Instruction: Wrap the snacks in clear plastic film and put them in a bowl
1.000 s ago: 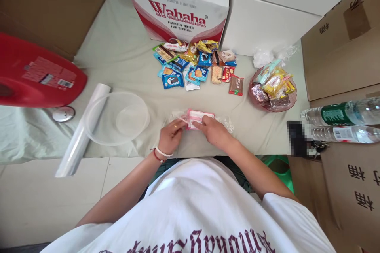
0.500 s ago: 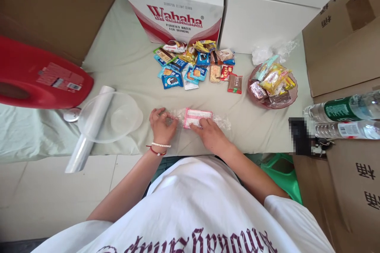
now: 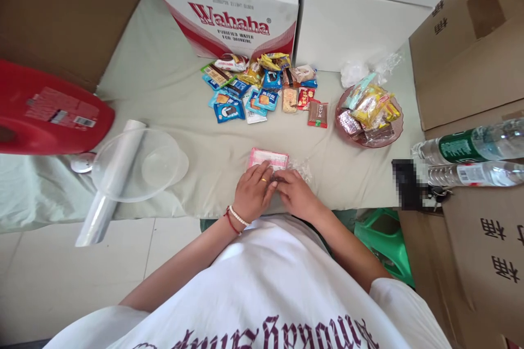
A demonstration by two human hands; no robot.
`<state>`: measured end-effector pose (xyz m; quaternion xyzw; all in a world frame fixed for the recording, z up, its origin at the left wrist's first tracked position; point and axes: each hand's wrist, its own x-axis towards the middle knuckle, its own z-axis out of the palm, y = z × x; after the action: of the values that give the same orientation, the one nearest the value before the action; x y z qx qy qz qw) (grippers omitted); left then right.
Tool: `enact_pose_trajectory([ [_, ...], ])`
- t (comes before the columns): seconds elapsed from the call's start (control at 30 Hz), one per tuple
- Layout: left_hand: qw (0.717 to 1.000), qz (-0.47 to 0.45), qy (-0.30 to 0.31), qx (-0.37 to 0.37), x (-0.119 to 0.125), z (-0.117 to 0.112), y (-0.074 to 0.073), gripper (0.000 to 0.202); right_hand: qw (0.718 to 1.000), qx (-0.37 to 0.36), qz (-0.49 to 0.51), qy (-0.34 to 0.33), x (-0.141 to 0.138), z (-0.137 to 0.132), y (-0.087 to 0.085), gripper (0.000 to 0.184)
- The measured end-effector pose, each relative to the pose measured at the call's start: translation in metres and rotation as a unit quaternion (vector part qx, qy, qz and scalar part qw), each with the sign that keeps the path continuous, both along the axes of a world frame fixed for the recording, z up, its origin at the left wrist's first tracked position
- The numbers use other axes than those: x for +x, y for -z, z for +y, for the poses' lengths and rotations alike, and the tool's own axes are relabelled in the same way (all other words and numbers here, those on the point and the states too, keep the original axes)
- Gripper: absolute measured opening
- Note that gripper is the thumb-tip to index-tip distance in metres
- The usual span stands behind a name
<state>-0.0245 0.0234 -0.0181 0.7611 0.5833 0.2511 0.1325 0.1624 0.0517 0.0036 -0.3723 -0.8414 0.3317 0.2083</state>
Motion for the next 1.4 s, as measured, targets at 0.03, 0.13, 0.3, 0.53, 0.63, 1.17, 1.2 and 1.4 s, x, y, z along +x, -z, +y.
enact_pose_trajectory([
  [0.03,1.000,0.025,0.007,0.001,0.000,-0.003,0.002,0.041,0.999,-0.015,0.019,0.048,0.005,0.001,0.001,0.035],
  [0.13,0.997,0.072,0.021,0.006,-0.002,-0.006,0.006,0.045,0.968,0.003,-0.012,0.251,0.018,0.008,0.005,0.033],
  [0.3,0.996,0.087,0.030,0.018,-0.004,-0.005,0.009,0.050,0.943,0.008,-0.122,0.308,0.028,0.026,0.013,0.032],
  [0.53,0.998,0.056,0.040,0.009,-0.004,-0.008,0.015,0.057,0.952,-0.154,-0.030,0.262,0.012,0.046,-0.025,0.019],
  [0.63,0.997,0.066,0.034,0.020,-0.004,-0.009,0.017,0.055,0.965,-0.102,-0.091,0.222,-0.029,0.058,-0.037,0.008],
  [1.17,0.992,-0.119,-0.020,0.042,-0.071,-0.055,0.027,0.027,0.949,0.106,-0.285,0.080,-0.086,0.021,-0.002,0.069],
  [1.2,0.991,-0.123,-0.027,0.041,-0.073,-0.055,0.028,0.026,0.948,0.101,-0.291,0.085,-0.088,0.023,-0.001,0.069],
  [1.4,0.993,-0.104,-0.051,0.033,-0.062,-0.042,0.030,0.024,0.939,0.101,-0.317,0.086,-0.101,0.038,-0.014,0.046],
])
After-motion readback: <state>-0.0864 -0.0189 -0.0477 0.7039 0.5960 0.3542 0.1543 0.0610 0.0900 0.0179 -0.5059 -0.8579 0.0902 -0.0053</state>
